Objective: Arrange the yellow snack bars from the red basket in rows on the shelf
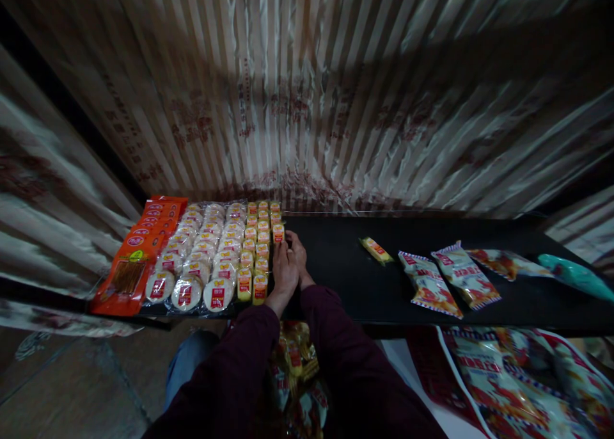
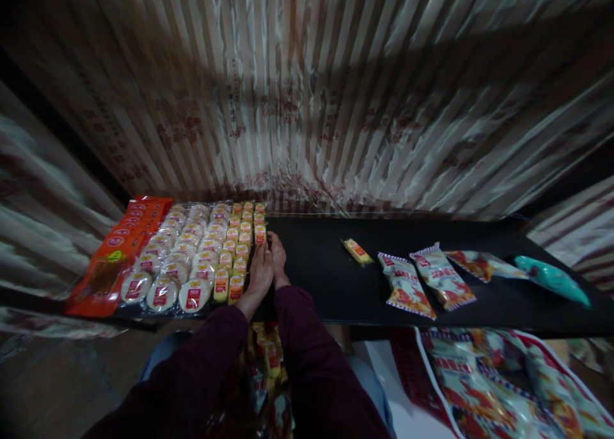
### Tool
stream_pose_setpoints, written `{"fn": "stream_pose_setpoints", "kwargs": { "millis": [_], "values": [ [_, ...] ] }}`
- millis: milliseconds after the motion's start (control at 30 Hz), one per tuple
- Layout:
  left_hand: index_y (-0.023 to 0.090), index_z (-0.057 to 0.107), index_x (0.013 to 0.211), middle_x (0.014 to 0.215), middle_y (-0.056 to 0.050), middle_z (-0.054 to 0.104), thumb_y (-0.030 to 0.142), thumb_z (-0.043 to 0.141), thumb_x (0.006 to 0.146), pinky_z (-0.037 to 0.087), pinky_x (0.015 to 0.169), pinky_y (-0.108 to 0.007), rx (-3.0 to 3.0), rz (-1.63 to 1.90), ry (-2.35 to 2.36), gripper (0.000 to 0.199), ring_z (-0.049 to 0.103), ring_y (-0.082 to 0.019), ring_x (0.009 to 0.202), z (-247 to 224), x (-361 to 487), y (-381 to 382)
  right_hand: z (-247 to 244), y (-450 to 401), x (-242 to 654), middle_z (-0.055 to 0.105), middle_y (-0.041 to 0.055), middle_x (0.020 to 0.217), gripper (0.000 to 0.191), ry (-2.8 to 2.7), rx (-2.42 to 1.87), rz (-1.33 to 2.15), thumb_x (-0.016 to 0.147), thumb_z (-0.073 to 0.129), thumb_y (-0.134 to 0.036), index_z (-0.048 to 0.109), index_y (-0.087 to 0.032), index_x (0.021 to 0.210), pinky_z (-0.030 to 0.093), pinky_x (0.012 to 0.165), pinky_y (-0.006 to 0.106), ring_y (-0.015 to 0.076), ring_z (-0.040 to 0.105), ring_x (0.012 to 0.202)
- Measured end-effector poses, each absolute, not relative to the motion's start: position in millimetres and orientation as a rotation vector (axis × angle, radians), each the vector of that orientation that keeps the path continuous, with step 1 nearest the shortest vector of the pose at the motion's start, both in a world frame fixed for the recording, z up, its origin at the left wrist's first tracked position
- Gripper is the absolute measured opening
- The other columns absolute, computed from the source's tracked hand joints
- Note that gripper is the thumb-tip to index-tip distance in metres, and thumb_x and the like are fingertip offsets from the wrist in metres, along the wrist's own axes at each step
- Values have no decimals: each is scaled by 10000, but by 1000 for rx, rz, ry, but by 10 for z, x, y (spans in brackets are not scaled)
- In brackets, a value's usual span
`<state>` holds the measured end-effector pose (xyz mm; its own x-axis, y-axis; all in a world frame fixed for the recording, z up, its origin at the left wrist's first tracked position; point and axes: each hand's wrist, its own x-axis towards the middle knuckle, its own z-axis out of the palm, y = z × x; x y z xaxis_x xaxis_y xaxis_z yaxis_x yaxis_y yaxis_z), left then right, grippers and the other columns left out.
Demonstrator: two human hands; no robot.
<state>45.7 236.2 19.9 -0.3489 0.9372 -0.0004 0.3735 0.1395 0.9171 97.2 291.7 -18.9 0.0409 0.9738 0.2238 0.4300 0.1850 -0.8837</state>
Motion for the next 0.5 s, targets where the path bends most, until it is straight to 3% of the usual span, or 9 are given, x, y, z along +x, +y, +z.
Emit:
{"fn": "stream_pose_setpoints", "kwargs": {
  "millis": [367,500],
  "values": [
    [76,506,1323,1449,-186,434,243,378,883,224,1164,-453,1241,1234,1791,487,354,-263,1384,19,453,2494,-303,3038,956,669,56,1057,408,-1639,-1397,611,734,491,-164,648,-227,1106,458,952,345,204,568,991],
    [95,497,1334,1452,-174,434,221,392,868,212,1166,-473,1237,1268,1772,494,340,-262,1391,-16,446,2500,-340,3068,953,644,68,1179,456,-1671,-1390,563,738,476,-149,628,-219,1162,426,998,367,213,551,1090]
  ]
}}
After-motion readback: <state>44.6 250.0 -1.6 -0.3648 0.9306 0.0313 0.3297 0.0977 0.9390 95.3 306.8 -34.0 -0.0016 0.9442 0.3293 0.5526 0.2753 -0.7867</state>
